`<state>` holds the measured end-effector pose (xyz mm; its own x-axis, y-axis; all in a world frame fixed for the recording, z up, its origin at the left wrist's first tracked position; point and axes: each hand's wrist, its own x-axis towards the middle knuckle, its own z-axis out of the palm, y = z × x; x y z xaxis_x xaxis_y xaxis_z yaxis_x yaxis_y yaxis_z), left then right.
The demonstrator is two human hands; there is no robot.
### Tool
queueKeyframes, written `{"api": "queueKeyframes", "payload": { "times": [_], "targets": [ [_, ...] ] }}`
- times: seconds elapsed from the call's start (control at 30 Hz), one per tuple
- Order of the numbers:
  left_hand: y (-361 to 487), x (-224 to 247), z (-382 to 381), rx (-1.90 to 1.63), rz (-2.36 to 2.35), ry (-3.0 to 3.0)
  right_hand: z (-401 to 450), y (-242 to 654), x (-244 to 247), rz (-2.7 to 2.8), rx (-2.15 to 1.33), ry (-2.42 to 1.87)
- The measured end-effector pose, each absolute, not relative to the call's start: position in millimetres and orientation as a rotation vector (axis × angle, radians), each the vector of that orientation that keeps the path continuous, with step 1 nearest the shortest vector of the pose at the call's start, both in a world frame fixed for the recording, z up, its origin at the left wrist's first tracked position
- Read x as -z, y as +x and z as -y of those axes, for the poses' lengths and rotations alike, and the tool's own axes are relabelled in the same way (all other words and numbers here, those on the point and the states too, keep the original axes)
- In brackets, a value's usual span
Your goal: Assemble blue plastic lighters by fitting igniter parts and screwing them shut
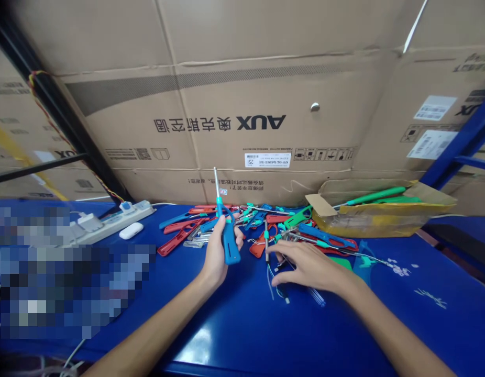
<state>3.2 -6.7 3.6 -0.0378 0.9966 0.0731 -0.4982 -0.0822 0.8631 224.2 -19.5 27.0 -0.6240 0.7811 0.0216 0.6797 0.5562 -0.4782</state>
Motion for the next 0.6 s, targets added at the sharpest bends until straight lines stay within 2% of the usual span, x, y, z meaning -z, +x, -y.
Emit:
{"api": "queueKeyframes", "payload": {
  "times": [0.2,0.4,0.53,0.6],
  "targets": [
    [3.4,-6.1,8.5,-1.518,-0.780,0.870,17.4,236.4,-32.0,2.588,-0.923,-1.296],
    [0.5,-14.4,10.6,-1.527,-0.706,0.820,21.7,232.0,-32.2,2.658,-0.570,-1.328],
    [0.1,-16.3,10.7,-1.513,-0.688,0.777,22.0,239.2,-34.8,2.660,-0.917,-1.361],
    [0.1,-17.1,10.7,-1.517,-0.695,0.771,21.2,245.5,-37.4,2.606,-0.977,-1.425]
  ]
}}
